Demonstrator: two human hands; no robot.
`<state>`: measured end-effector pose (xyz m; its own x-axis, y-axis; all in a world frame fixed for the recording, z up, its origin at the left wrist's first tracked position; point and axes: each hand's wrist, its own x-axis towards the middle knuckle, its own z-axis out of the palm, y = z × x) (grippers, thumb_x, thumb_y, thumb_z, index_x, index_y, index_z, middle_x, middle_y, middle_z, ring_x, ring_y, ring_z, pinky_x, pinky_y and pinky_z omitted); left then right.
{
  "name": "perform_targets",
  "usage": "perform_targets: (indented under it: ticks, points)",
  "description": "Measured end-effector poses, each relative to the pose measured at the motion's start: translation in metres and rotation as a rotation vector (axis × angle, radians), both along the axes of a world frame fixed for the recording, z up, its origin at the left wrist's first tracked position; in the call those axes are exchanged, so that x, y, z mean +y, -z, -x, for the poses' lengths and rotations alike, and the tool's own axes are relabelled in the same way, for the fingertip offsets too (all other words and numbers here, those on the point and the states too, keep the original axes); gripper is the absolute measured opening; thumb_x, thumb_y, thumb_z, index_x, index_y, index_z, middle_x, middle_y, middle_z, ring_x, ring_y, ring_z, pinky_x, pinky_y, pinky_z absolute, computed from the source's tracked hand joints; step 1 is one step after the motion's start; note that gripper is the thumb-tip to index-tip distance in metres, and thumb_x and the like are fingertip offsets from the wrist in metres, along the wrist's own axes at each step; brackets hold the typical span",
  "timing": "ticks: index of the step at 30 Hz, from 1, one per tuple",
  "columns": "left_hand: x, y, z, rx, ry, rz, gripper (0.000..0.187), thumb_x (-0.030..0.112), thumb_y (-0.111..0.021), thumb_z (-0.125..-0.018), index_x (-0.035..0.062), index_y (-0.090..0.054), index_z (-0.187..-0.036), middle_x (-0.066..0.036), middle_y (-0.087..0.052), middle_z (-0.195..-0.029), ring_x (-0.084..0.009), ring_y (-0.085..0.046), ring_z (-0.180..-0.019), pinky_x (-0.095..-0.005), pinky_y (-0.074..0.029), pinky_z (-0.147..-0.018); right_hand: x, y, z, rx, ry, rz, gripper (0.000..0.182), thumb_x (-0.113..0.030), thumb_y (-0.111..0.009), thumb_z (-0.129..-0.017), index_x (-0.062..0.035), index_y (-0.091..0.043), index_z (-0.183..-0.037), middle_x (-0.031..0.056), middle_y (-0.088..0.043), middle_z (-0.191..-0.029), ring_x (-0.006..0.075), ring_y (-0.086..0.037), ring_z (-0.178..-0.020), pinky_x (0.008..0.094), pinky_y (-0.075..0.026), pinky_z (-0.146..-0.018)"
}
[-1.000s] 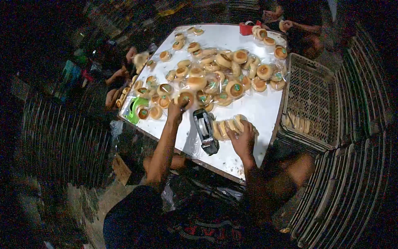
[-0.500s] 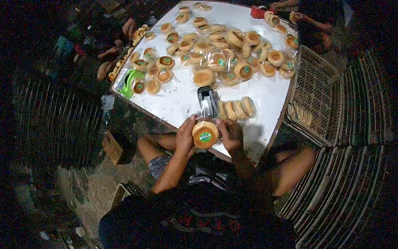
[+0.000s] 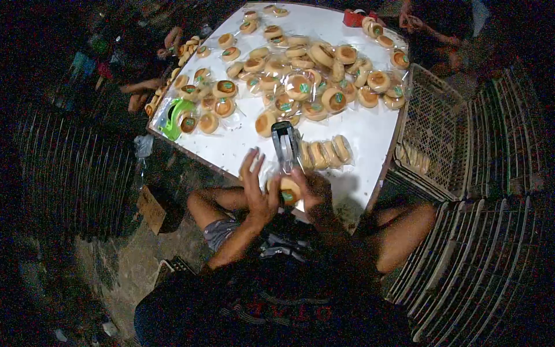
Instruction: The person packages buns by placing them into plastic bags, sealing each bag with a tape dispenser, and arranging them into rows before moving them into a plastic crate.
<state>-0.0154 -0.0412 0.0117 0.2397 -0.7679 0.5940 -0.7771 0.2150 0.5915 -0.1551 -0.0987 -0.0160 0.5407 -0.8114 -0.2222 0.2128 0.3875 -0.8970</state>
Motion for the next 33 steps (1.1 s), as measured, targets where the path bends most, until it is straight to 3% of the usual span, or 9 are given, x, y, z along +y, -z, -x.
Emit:
perform_targets:
  ticks: [8, 9, 13, 16, 20, 26, 28, 31, 33]
  points:
    - [0.008, -0.004, 0.001, 0.728, 0.217, -0.624, 0.025, 0.023, -0.07, -0.087, -0.0007, -0.069, -0.096, -0.004, -0.069, -0.084, -0.0104, -0.062, -0.081, -0.0262, -0.05, -0.073, -0.012, -0.021, 0.017, -0.269, 0.089, 0.343, 0.038, -0.005, -0.058, -0.09, -0.0022, -0.05, -0.127, 0.0141, -0.041, -0.142, 0.0207, -0.047, -0.124, 0.0329, -0.045, -0.096]
    - [0.007, 0.002, 0.001, 0.743, 0.224, -0.639, 0.025, 0.023, -0.07, -0.088, -0.0005, -0.069, -0.095, -0.004, -0.069, -0.084, -0.01, -0.061, -0.079, -0.0259, -0.049, -0.072, -0.021, -0.012, 0.027, 0.051, 0.031, 0.734, 0.028, -0.009, -0.062, -0.089, -0.0026, -0.054, -0.115, 0.0138, -0.052, -0.132, 0.0198, -0.058, -0.11, 0.0305, -0.049, -0.088]
    - [0.006, -0.014, 0.013, 0.696, 0.155, -0.704, 0.023, 0.023, -0.069, -0.088, -0.0001, -0.069, -0.088, -0.001, -0.066, -0.08, -0.0082, -0.057, -0.072, -0.0246, -0.046, -0.068, -0.005, 0.005, 0.021, 0.103, 0.22, 0.359, 0.016, -0.015, -0.066, -0.089, -0.0044, -0.061, -0.101, 0.0081, -0.067, -0.087, 0.0196, -0.066, -0.078, 0.0315, -0.053, -0.072]
    - [0.007, -0.009, 0.013, 0.788, 0.161, -0.647, 0.02, 0.02, -0.066, -0.09, 0.0011, -0.068, -0.084, -0.002, -0.064, -0.087, -0.008, -0.055, -0.082, -0.0243, -0.045, -0.077, 0.0, -0.007, 0.027, 0.499, 0.258, 0.761, 0.015, -0.014, -0.067, -0.088, -0.0032, -0.063, -0.097, 0.0098, -0.064, -0.08, 0.0226, -0.066, -0.075, 0.0336, -0.052, -0.067]
    - [0.011, 0.007, 0.013, 0.823, 0.201, -0.466, 0.017, 0.02, -0.063, -0.093, 0.0032, -0.066, -0.094, 0.001, -0.062, -0.094, -0.0086, -0.055, -0.091, -0.0234, -0.044, -0.083, -0.017, -0.034, 0.044, 0.302, -0.07, 1.107, 0.009, -0.012, -0.069, -0.085, -0.0036, -0.067, -0.088, 0.0095, -0.06, -0.077, 0.0243, -0.061, -0.066, 0.0329, -0.049, -0.06]
    - [0.014, 0.002, 0.011, 1.08, 0.066, -0.756, 0.02, 0.023, -0.061, -0.094, 0.0038, -0.062, -0.088, 0.005, -0.054, -0.075, -0.0051, -0.049, -0.075, -0.0224, -0.042, -0.07, 0.012, -0.013, 0.02, 0.474, 0.112, 0.731, 0.028, -0.017, -0.067, -0.088, -0.0005, -0.053, -0.071, 0.0053, -0.05, -0.065, 0.0144, -0.049, -0.06, 0.0292, -0.039, -0.055]
    - [0.015, 0.0, 0.018, 0.809, 0.016, -0.458, 0.018, 0.016, -0.061, -0.091, 0.0009, -0.059, -0.082, -0.001, -0.054, -0.084, -0.0094, -0.05, -0.081, -0.0256, -0.042, -0.072, 0.024, -0.012, 0.011, 0.266, 0.064, 0.459, 0.03, -0.02, -0.067, -0.09, -0.0006, -0.053, -0.072, 0.0024, -0.05, -0.065, 0.0108, -0.048, -0.061, 0.0284, -0.039, -0.057]
    - [0.026, 0.004, 0.014, 0.494, -0.032, -0.186, 0.011, 0.006, -0.061, -0.085, -0.0019, -0.055, -0.087, -0.008, -0.052, -0.102, -0.0176, -0.051, -0.098, -0.0302, -0.043, -0.082, 0.043, 0.002, 0.003, 0.0, -0.046, 0.191, 0.025, -0.017, -0.063, -0.092, -0.0017, -0.052, -0.109, 0.0078, -0.056, -0.1, 0.0124, -0.053, -0.097, 0.0277, -0.045, -0.078]
    - [0.025, 0.007, 0.023, 0.797, -0.04, 0.003, 0.021, 0.005, -0.062, -0.084, -0.0013, -0.052, -0.101, -0.008, -0.052, -0.106, -0.0197, -0.051, -0.103, -0.0309, -0.042, -0.089, 0.047, -0.006, 0.001, -0.098, -0.207, 0.074, 0.047, -0.016, -0.062, -0.091, -0.0022, -0.039, -0.13, 0.0122, -0.048, -0.124, 0.0181, -0.046, -0.12, 0.0297, -0.041, -0.097]
